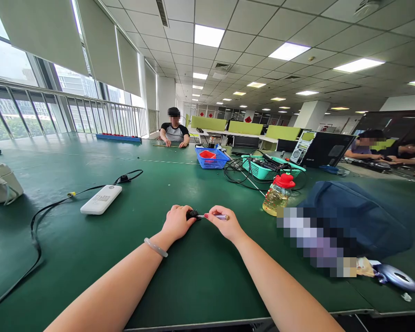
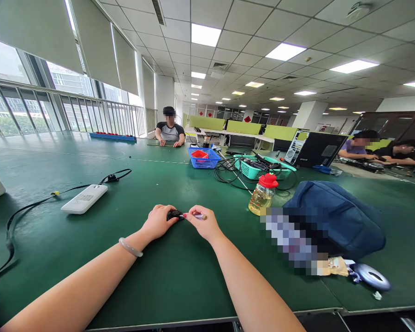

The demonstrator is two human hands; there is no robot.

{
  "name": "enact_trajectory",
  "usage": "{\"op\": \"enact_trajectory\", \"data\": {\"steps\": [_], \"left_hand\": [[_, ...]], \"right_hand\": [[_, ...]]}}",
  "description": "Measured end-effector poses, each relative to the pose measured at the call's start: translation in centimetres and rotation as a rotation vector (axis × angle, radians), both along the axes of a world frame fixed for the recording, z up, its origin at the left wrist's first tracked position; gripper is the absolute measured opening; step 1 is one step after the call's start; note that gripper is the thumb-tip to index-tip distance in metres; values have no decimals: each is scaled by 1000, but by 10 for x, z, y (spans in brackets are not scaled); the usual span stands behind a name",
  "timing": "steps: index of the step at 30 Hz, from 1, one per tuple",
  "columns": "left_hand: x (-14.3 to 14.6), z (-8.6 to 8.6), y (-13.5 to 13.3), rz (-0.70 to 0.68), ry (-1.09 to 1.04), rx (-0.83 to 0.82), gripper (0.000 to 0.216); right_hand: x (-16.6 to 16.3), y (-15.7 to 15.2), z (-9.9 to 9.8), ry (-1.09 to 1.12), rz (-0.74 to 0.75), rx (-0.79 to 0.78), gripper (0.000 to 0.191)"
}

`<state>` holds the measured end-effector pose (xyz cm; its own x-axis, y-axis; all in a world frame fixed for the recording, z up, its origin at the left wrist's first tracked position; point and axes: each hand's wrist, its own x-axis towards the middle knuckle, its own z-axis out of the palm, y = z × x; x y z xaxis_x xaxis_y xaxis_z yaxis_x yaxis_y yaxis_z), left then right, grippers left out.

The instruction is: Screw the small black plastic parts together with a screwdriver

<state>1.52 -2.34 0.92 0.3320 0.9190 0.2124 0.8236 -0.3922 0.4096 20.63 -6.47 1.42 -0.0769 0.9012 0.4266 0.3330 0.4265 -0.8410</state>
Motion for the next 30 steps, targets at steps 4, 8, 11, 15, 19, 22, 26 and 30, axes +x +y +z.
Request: {"op": "enact_trajectory", "data": {"steps": [4,8,11,15,19,22,26,30], "left_hand": [[0,1,-1,45,1,-2,26],[0,0,-1,60,-8,8,26],[-1,0,0,65,-15,5,27],[-3,0,3,83,-14,-3,29],[-6,0,5,88,-12,-12,33],[-6,1,5,85,-6,-16,33],[-7,1,6,80,3,-16,33],[-7,0,7,73,11,-19,36]], "right_hand": [[11,8,-4,113,52,-156,43],[11,9,-6,103,70,-163,38],[6,3,-4,-13,61,-91,24],[-1,-5,0,-234,53,34,9],[-3,-8,2,-327,49,126,10],[-3,-9,4,-330,36,172,12],[-2,-11,5,-360,31,219,15],[-2,-14,6,-519,64,271,20]]}}
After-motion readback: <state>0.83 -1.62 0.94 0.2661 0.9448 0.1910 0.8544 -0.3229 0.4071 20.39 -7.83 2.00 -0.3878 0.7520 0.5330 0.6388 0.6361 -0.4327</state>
